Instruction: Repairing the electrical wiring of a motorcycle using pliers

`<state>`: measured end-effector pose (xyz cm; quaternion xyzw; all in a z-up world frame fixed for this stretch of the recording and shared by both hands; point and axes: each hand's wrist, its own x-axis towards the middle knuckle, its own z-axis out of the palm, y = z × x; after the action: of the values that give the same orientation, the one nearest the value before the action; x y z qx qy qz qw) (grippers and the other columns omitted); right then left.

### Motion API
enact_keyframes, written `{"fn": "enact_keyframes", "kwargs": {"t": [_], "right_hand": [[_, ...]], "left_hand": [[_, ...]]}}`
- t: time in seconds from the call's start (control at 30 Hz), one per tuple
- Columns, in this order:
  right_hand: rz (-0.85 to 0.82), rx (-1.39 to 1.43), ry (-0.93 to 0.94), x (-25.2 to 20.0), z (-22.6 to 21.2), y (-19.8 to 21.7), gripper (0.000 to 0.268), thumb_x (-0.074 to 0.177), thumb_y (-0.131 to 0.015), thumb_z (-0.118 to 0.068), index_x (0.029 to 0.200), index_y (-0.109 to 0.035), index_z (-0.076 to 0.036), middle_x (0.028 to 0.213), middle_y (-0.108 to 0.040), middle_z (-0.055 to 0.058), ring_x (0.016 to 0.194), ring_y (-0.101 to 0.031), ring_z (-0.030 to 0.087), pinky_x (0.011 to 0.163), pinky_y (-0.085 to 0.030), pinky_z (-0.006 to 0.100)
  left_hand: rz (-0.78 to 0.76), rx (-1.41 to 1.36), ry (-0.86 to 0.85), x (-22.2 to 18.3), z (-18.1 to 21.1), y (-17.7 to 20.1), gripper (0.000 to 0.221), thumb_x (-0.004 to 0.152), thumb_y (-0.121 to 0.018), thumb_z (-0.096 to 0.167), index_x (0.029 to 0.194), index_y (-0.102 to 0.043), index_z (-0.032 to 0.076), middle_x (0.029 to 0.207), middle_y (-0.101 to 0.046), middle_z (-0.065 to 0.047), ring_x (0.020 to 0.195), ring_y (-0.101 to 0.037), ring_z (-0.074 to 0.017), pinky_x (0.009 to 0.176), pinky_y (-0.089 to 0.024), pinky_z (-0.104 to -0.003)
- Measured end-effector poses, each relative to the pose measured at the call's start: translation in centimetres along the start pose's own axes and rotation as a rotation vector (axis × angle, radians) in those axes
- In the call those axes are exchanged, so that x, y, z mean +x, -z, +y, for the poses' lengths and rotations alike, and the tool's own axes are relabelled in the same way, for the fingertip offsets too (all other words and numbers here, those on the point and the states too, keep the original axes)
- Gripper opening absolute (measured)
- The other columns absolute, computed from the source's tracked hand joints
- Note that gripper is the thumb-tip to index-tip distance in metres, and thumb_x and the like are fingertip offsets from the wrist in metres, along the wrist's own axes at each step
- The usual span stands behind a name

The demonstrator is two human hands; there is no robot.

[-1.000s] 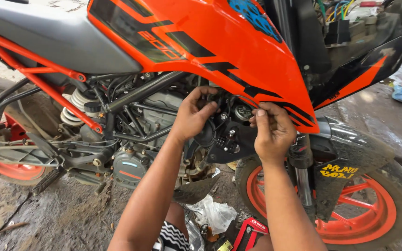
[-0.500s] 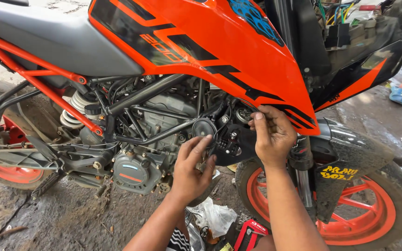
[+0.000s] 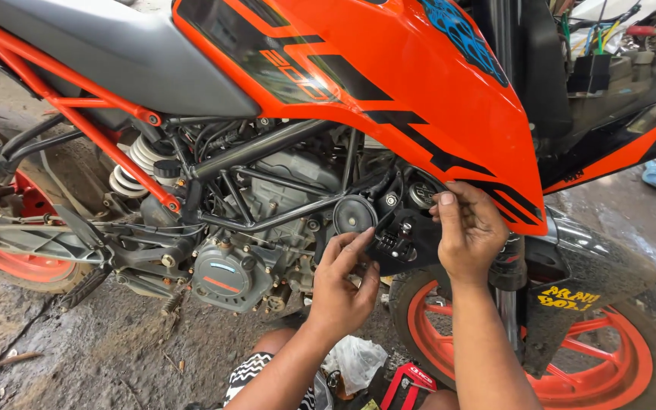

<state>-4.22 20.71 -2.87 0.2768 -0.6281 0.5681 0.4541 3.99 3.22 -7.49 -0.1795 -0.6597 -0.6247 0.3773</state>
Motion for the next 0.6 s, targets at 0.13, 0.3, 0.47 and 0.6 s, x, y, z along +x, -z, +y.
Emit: {"fn": "enact_keyframes", "kwargs": {"t": [0.13,0.3,0.47,0.6], "right_hand": [[0.0,-0.006,0.009,0.0,0.3,-0.1,0.012,0.102,-0.065,0.006,0.11,-0.068,0.013,0.084,-0.071,0.026,0.067,-0.07,0.023,0.058,-0.061,0.032],[0.028,-0.015,-0.006,0.1,0.2,-0.2,0.012,0.102,-0.067,0.004,0.11,-0.067,0.012,0.082,-0.07,0.024,0.066,-0.07,0.022,0.056,-0.061,0.031],[0.066,-0.018,-0.02,0.6,0.4,-0.2,0.013,0.1,-0.071,0.0,0.108,-0.068,0.01,0.08,-0.071,0.024,0.063,-0.07,0.021,0.053,-0.06,0.03],[0.071,-0.014,-0.006,0.8,0.1,-0.3,0.012,0.099,-0.072,0.001,0.107,-0.07,0.01,0.078,-0.071,0.024,0.062,-0.071,0.022,0.051,-0.059,0.03]], "left_hand": [[-0.098,0.244,-0.195,2.3,0.2,1.4,0.049,0.074,-0.064,-0.006,0.121,-0.074,0.005,0.095,-0.064,-0.02,0.08,-0.067,-0.0423,0.066,-0.058,-0.049],[-0.122,0.29,-0.337,7.8,-0.6,1.9,0.026,0.084,-0.069,0.007,0.107,-0.077,0.014,0.091,-0.068,-0.009,0.085,-0.066,-0.0332,0.078,-0.054,-0.043],[-0.199,0.172,-0.257,12.2,-2.4,-1.0,0.02,0.086,-0.077,0.017,0.106,-0.077,0.017,0.09,-0.074,-0.008,0.09,-0.071,-0.0359,0.077,-0.058,-0.046],[-0.183,0.11,-0.151,13.0,-3.1,-3.4,0.017,0.088,-0.08,0.021,0.103,-0.076,0.013,0.081,-0.073,-0.012,0.083,-0.073,-0.037,0.072,-0.058,-0.046]]}}
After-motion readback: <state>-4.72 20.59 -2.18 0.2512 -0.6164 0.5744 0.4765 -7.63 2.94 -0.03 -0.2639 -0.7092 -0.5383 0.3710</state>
